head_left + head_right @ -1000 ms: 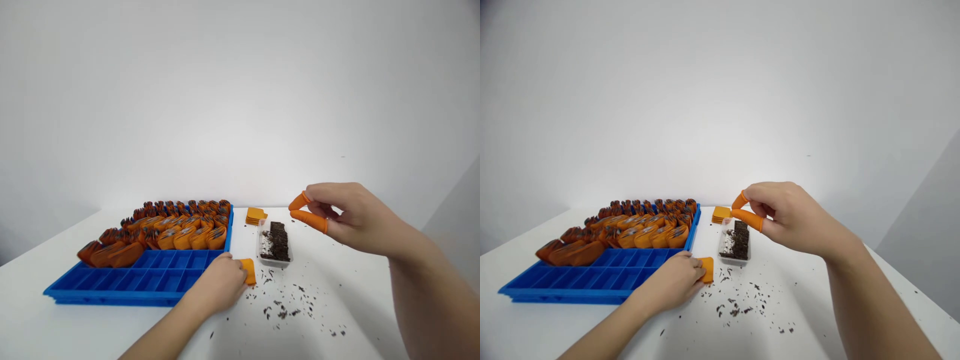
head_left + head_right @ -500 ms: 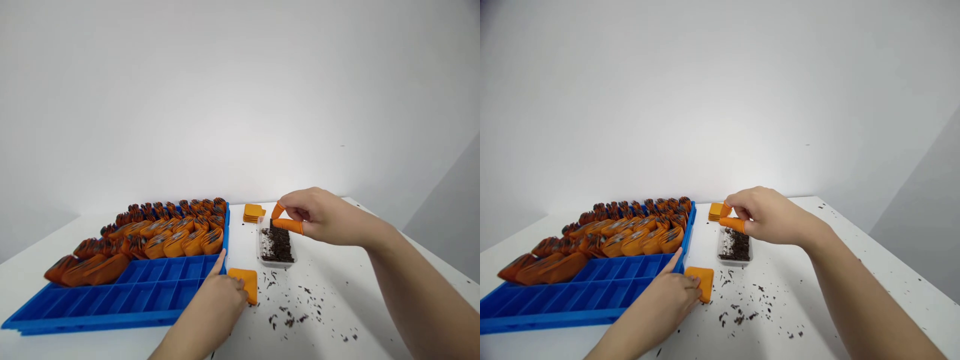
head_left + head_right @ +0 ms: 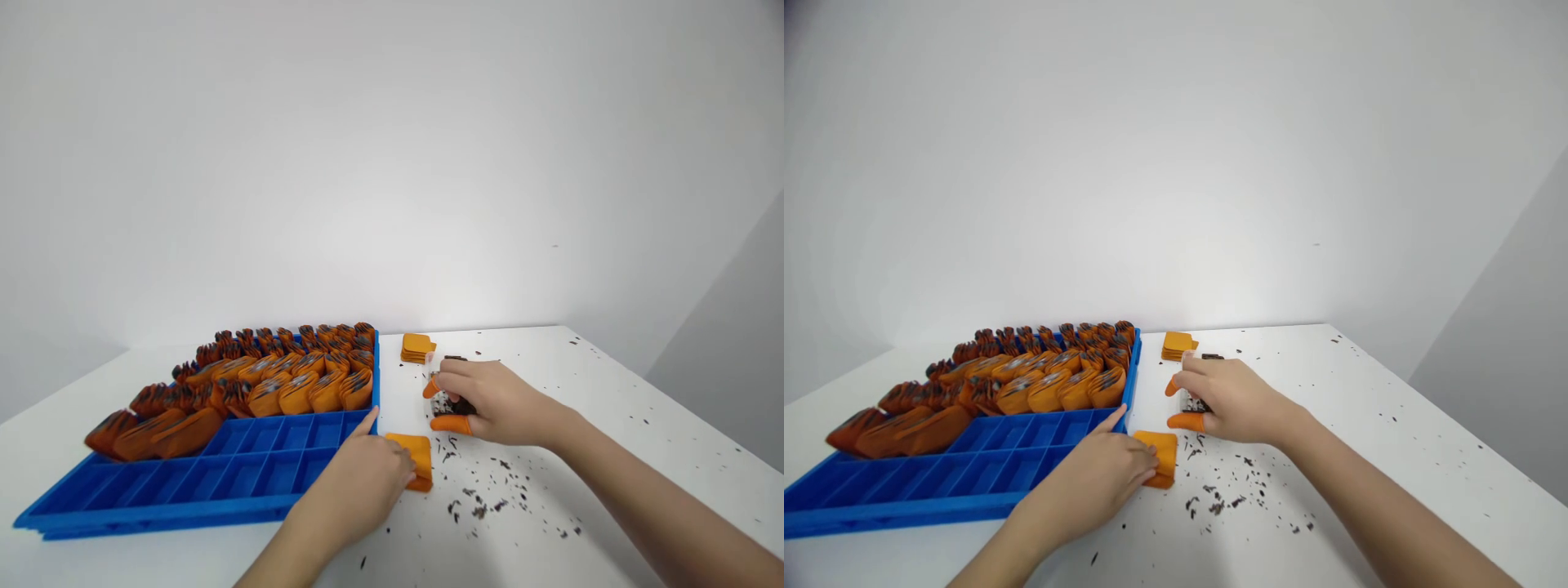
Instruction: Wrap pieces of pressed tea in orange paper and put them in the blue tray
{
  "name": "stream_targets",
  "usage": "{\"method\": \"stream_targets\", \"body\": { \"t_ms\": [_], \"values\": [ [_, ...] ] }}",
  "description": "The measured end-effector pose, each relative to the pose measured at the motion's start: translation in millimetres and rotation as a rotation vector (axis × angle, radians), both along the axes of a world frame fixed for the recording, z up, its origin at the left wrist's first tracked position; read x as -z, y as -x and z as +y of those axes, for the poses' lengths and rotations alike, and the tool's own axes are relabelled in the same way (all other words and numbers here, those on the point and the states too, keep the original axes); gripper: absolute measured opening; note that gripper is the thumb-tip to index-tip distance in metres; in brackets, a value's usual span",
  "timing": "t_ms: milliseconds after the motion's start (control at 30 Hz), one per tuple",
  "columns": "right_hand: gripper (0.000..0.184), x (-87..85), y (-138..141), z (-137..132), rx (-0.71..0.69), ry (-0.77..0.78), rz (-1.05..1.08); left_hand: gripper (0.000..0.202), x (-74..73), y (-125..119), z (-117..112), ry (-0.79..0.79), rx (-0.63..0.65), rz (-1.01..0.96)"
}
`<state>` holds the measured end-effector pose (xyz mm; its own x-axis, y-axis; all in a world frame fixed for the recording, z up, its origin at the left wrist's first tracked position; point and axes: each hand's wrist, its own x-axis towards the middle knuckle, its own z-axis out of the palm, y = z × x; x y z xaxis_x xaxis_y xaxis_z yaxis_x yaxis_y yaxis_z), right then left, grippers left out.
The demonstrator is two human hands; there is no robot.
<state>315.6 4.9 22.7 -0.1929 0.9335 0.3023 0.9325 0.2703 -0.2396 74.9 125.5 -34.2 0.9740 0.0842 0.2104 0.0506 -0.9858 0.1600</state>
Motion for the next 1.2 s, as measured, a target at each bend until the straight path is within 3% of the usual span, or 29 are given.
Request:
{"method": "stream_targets", "body": {
  "t_ms": [133,200,333,433,567,733,833,1000,1200],
  "values": [
    [0.05,28.9,-2.4,-9.4,0.047,-0.029,0.157,0.032,3.5,-5.7,8.5,-0.071,0.0,-0.192],
    [0.057,39.9,-0.7,-10.2,0.085,-0.047,0.2,0.029,1.7,-8.4,9.9,-0.03,-0.005,-0.331],
    [0.045,58.3,9.8,-4.5,0.148,-0.123,0.323,0.024,-4.2,-11.4,5.3,0.234,-0.077,-0.531],
    [0.044,66.6,17.9,-0.3,0.177,-0.218,0.492,0.025,-6.5,-12.0,1.3,0.395,-0.092,-0.522],
    [0.049,67.2,21.8,-1.5,0.053,-0.206,0.575,0.014,-8.4,-11.6,1.7,0.485,-0.054,-0.431],
    [0.044,61.9,16.0,-7.0,-0.035,-0.203,0.475,0.016,-11.6,-10.1,4.5,0.642,0.048,-0.347],
    [0.037,54.3,6.2,-10.2,-0.067,-0.124,0.413,0.018,-11.2,-9.7,4.5,0.728,0.062,-0.332],
    [0.055,41.8,-16.6,-14.0,0.055,-0.061,0.242,0.008,-2.9,-13.4,0.2,0.889,0.014,-0.354],
    [0.041,50.6,-21.7,-10.7,0.183,-0.04,0.044,0.04,8.4,-21.0,-5.0,0.974,-0.021,-0.457]
  ]
}}
